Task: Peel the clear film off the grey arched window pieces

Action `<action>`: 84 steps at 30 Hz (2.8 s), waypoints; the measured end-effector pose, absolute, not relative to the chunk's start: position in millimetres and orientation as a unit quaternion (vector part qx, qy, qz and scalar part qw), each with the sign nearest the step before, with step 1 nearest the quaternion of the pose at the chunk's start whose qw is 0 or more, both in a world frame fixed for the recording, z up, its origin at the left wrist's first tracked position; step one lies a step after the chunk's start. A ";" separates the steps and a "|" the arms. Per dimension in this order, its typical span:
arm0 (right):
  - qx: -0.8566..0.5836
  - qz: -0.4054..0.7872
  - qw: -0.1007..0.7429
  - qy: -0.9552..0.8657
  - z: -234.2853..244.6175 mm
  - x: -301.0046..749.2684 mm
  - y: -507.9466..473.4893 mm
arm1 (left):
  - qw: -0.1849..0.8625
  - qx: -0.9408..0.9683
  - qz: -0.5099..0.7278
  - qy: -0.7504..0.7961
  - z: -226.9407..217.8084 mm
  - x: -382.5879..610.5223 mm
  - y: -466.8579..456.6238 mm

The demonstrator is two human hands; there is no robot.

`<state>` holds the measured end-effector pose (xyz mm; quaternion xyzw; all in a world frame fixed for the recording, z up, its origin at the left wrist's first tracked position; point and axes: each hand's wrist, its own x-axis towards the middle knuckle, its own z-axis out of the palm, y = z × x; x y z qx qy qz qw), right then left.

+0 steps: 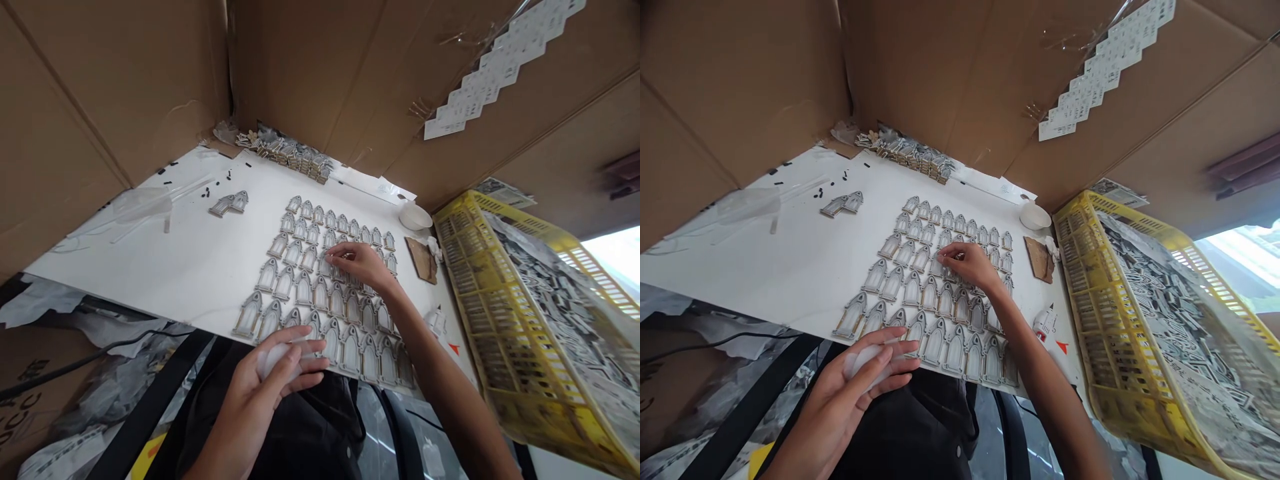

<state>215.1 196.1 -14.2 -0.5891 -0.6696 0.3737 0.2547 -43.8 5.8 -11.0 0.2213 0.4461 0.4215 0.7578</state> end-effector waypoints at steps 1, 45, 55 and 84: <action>-0.593 0.366 0.255 -0.670 -13.4 214.4 196.0 | 0.757 0.221 0.421 0.447 -11.4 -43.8 6.1; -0.595 0.120 0.260 -0.751 -7.8 205.5 179.4 | 0.811 0.180 0.387 0.400 -22.6 -34.4 4.7; -0.597 0.140 0.291 -0.735 -6.0 208.2 184.4 | 0.813 0.174 0.392 0.394 -25.6 -35.3 5.3; -0.533 0.125 0.200 -0.812 -2.9 124.7 225.7 | 0.812 0.169 0.402 0.388 -15.6 -37.7 5.3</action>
